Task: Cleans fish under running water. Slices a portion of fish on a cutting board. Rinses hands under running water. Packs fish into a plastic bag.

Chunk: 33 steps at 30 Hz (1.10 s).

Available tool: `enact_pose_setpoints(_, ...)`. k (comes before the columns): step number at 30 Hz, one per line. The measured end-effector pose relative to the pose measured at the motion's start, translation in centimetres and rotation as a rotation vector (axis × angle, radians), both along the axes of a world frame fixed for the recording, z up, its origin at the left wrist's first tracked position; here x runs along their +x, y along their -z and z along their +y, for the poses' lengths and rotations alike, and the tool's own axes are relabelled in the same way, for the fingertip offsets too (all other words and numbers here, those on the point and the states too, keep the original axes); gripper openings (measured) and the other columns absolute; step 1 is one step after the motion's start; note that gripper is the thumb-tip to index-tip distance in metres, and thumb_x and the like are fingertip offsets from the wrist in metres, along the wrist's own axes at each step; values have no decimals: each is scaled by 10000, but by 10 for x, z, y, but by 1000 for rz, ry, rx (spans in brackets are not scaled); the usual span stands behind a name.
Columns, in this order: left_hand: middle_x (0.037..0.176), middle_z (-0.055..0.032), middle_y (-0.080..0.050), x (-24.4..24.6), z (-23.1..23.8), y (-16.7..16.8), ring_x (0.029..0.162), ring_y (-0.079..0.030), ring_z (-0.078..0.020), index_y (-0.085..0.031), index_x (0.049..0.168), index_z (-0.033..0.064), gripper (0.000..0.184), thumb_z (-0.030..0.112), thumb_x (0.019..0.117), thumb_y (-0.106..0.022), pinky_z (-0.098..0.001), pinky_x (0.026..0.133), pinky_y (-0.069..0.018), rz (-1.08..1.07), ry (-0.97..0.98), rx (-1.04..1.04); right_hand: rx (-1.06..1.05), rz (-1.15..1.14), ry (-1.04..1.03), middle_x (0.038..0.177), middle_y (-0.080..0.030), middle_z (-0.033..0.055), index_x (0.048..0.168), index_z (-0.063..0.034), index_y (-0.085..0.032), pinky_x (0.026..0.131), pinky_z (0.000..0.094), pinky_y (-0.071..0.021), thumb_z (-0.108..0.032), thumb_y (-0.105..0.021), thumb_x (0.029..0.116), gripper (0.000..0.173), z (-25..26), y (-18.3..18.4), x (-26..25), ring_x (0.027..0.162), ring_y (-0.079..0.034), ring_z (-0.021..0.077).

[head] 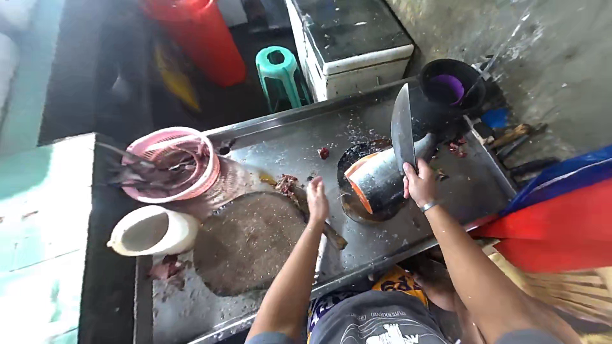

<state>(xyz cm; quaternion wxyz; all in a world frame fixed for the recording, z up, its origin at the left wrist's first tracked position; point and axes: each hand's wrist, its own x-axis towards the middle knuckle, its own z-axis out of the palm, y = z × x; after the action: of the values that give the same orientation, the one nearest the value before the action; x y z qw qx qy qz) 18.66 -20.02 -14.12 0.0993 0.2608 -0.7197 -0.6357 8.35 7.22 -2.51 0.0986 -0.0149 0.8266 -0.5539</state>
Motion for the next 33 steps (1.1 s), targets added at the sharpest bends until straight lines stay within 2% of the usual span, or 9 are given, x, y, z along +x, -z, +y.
enact_pose_setpoints(4, 1539, -164, -476, 4, 57, 12, 1419, -465, -269, -426, 1540, 73, 577, 422, 1090, -334, -493, 1176, -393, 95, 48, -31, 131, 51, -70, 621, -594, 78, 1226, -41, -550, 548, 428, -618, -289, -455, 1111, 290, -2, 12, 17, 505, -647, 218)
enact_pose_setpoints(9, 1673, -130, -294, 1, 120, 40, 1550, -267, -247, -279, 1622, 85, 705, 524, 1070, -258, -477, 1268, -241, 134, 127, -147, 385, 101, -153, 745, -651, 124, 1267, -17, -568, 647, 472, -604, -260, -458, 1079, 327, 3, 45, 31, 629, -681, 252)
enact_pose_setpoints(11, 1695, -131, -243, -2, 136, 46, 1573, -210, -245, -255, 1632, 80, 721, 535, 1074, -225, -474, 1284, -197, 116, 125, -181, 458, 121, -181, 827, -692, 172, 1274, -6, -582, 746, 513, -580, -252, -484, 1053, 345, 4, 48, 41, 772, -713, 309)
enact_pose_setpoints(13, 1699, -131, -236, -8, 143, 50, 1582, -185, -235, -273, 1627, 74, 750, 573, 1072, -194, -468, 1295, -184, 121, 111, -218, 480, 160, -228, 848, -717, 169, 1292, -7, -595, 773, 511, -591, -293, -477, 1066, 383, 6, 56, 49, 814, -732, 316)
enact_pose_setpoints(20, 1707, -130, -207, -21, 140, 52, 1584, -173, -225, -224, 1637, 62, 800, 609, 1055, -181, -466, 1294, -167, 148, 85, -242, 675, 196, -313, 812, -725, 164, 1302, -2, -605, 697, 512, -600, -281, -429, 1072, 402, -1, 57, 83, 778, -744, 355)
enact_pose_setpoints(24, 1726, -128, -115, -24, 139, 53, 1584, -166, -206, -73, 1657, 74, 837, 628, 1041, -195, -454, 1285, -205, 174, 101, -229, 779, 244, -243, 764, -712, 151, 1232, -1, -640, 636, 492, -597, -273, -429, 1066, 382, -8, 62, 103, 733, -742, 350)
enact_pose_setpoints(26, 1729, -156, -53, -26, 139, 54, 1595, -120, -220, -2, 1650, 43, 857, 615, 1043, -200, -445, 1295, -176, 206, 114, -243, 825, 248, -218, 757, -713, 152, 1245, 5, -642, 629, 495, -595, -264, -430, 1064, 388, -12, 63, 108, 724, -741, 355)
enact_pose_setpoints(29, 1724, -189, -17, -27, 138, 55, 1597, -108, -232, 21, 1639, 9, 895, 640, 1039, -185, -418, 1301, -154, 244, 142, -294, 868, 266, -198, 743, -711, 150, 1245, 12, -651, 620, 491, -592, -253, -433, 1060, 391, -16, 62, 113, 700, -737, 352)
enact_pose_setpoints(33, 1714, -224, -28, -28, 135, 57, 1596, -115, -250, 23, 1626, -33, 912, 644, 1045, -167, -410, 1302, -159, 297, 158, -315, 872, 321, -159, 676, -679, 142, 1151, 9, -665, 564, 490, -569, -242, -444, 1045, 351, -16, 60, 116, 635, -716, 342)
